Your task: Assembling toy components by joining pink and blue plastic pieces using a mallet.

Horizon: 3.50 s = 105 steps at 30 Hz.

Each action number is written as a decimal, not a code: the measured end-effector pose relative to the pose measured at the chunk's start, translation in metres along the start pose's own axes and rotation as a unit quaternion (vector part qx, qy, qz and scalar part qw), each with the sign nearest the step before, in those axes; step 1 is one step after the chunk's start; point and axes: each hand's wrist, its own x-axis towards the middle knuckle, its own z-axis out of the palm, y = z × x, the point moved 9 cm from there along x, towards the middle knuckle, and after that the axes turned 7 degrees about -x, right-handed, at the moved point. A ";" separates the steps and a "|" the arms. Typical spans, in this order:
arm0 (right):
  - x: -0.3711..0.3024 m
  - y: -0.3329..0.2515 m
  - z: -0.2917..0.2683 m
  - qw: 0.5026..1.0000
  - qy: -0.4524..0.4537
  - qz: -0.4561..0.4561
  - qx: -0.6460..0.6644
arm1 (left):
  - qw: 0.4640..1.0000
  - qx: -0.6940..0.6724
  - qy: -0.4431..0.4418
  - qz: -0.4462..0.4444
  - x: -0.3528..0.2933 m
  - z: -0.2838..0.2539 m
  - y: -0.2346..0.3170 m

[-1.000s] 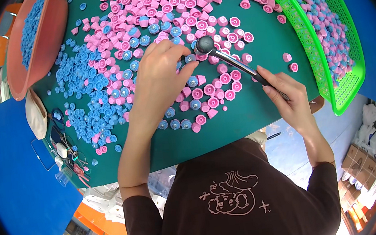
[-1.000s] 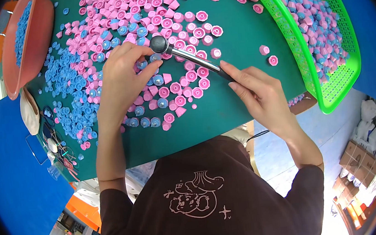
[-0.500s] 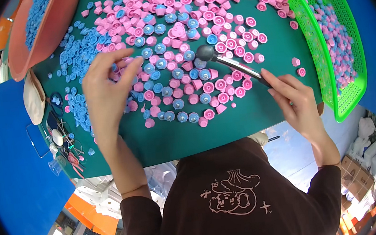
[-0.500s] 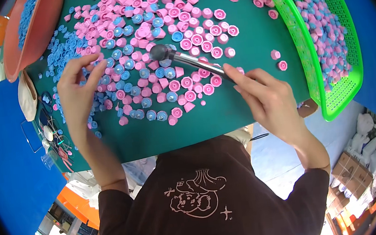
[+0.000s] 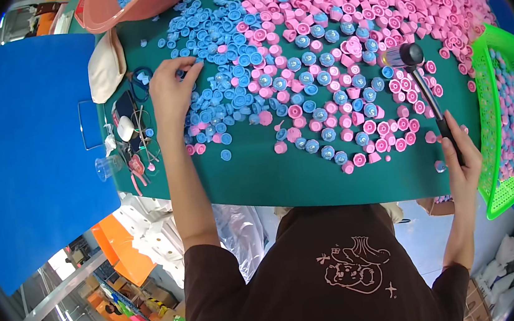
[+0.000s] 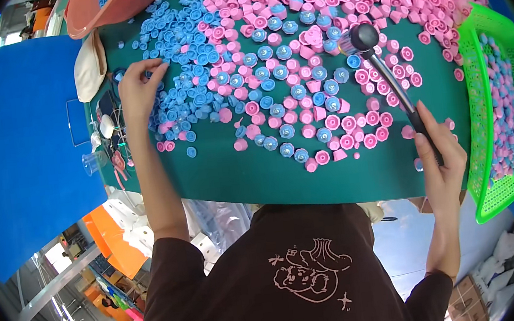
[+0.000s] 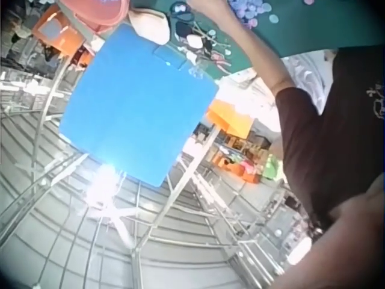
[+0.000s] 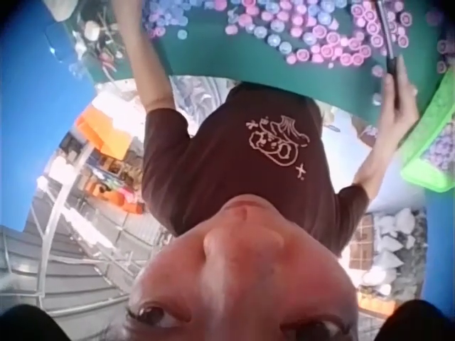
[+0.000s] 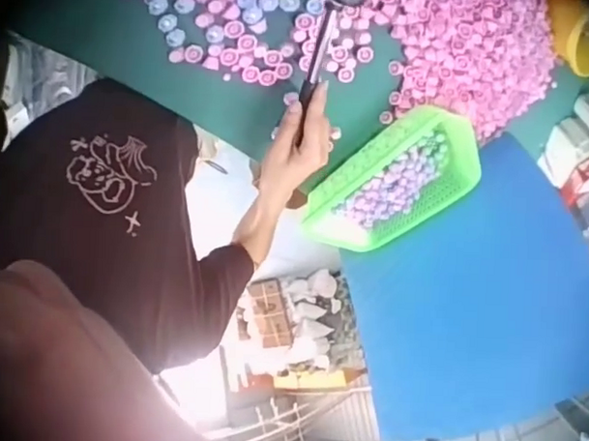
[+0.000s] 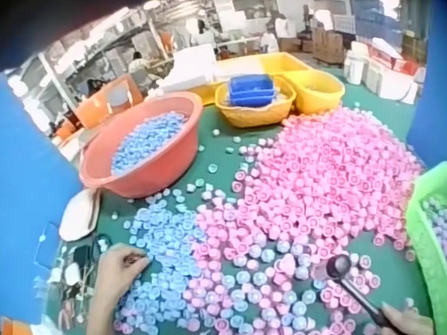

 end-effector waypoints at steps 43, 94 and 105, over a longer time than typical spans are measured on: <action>-0.023 0.031 -0.016 0.999 0.002 0.027 0.047 | 0.939 -0.162 -0.119 0.280 -0.062 0.156 0.259; -0.024 0.042 -0.027 0.998 0.032 0.037 0.029 | 1.000 -0.023 0.002 0.008 0.039 0.030 0.088; -0.027 0.042 -0.028 0.996 0.043 0.031 0.070 | 0.935 -0.143 -0.167 0.278 -0.056 0.161 0.294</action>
